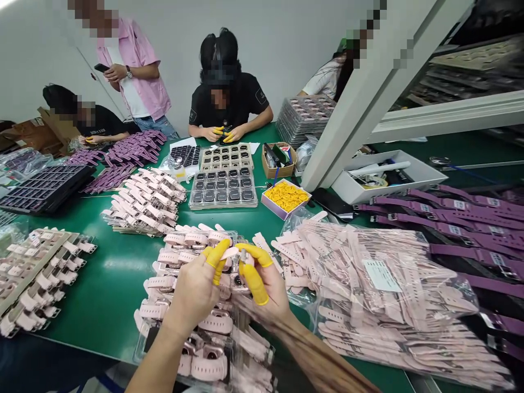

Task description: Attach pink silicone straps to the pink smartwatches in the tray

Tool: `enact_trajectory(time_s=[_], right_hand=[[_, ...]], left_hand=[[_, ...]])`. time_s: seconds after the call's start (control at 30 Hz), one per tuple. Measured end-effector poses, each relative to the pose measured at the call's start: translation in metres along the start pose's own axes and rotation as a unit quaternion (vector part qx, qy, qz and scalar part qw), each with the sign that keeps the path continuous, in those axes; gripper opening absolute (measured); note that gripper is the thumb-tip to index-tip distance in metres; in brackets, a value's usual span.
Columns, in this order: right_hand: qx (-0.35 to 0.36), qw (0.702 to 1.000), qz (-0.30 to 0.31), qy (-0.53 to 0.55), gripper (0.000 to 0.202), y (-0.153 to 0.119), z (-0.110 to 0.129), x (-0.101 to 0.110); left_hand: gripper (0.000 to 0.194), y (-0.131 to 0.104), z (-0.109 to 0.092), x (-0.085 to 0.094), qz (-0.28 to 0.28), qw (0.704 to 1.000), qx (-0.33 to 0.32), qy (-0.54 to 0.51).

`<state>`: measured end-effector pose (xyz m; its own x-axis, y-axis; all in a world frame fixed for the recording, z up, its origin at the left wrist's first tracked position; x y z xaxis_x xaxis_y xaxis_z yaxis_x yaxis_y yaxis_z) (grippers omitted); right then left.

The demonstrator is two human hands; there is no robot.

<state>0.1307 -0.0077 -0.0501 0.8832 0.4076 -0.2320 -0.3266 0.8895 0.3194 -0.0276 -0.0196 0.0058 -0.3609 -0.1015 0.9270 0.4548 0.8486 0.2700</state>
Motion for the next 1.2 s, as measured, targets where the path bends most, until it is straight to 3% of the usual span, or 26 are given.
enact_trajectory(time_s=[0.13, 0.3, 0.5, 0.77, 0.87, 1.0, 1.1, 1.2], right_hand=[[0.051, 0.998, 0.012, -0.034, 0.031, 0.005, 0.002, 0.002], [0.042, 0.998, -0.037, 0.002, 0.031, 0.007, 0.005, 0.0], [0.024, 0.999, 0.001, 0.026, 0.031, 0.008, -0.004, -0.002], [-0.035, 0.989, -0.028, 0.139, 0.024, 0.017, 0.007, 0.002], [-0.054, 0.988, -0.011, 0.145, 0.029, 0.021, 0.01, 0.004], [-0.087, 0.979, -0.032, 0.183, 0.036, 0.022, 0.004, 0.004], [-0.116, 0.967, -0.046, 0.222, 0.038, 0.018, 0.0, 0.002], [-0.113, 0.973, -0.028, 0.198, 0.035, 0.015, -0.001, 0.002]], left_hand=[[0.058, 0.001, -0.002, 0.001, -0.006, 0.998, -0.006, 0.062], [0.057, 0.001, -0.003, 0.002, -0.005, 0.997, -0.008, 0.08], [0.061, 0.001, -0.004, 0.001, -0.011, 0.996, -0.015, 0.088], [0.079, 0.003, -0.01, -0.01, -0.015, 0.986, -0.029, 0.164], [0.074, 0.004, -0.011, -0.011, -0.023, 0.984, -0.035, 0.174], [0.063, 0.006, -0.012, -0.012, -0.029, 0.977, -0.028, 0.21], [0.045, 0.008, -0.016, -0.011, -0.022, 0.972, -0.043, 0.23], [0.03, 0.009, -0.02, -0.01, -0.017, 0.968, -0.046, 0.245]])
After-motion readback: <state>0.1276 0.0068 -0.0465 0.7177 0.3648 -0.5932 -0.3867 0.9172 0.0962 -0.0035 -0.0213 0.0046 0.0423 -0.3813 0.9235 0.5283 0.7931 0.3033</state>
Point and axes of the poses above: each hand's wrist, its own y-axis towards the middle knuckle, its own x-axis out of the back of the hand, z = x × y, the point moved 1 cm from there along y, towards the middle knuckle, and after that the axes turned 14 degrees about z, right-handed, at the moved point
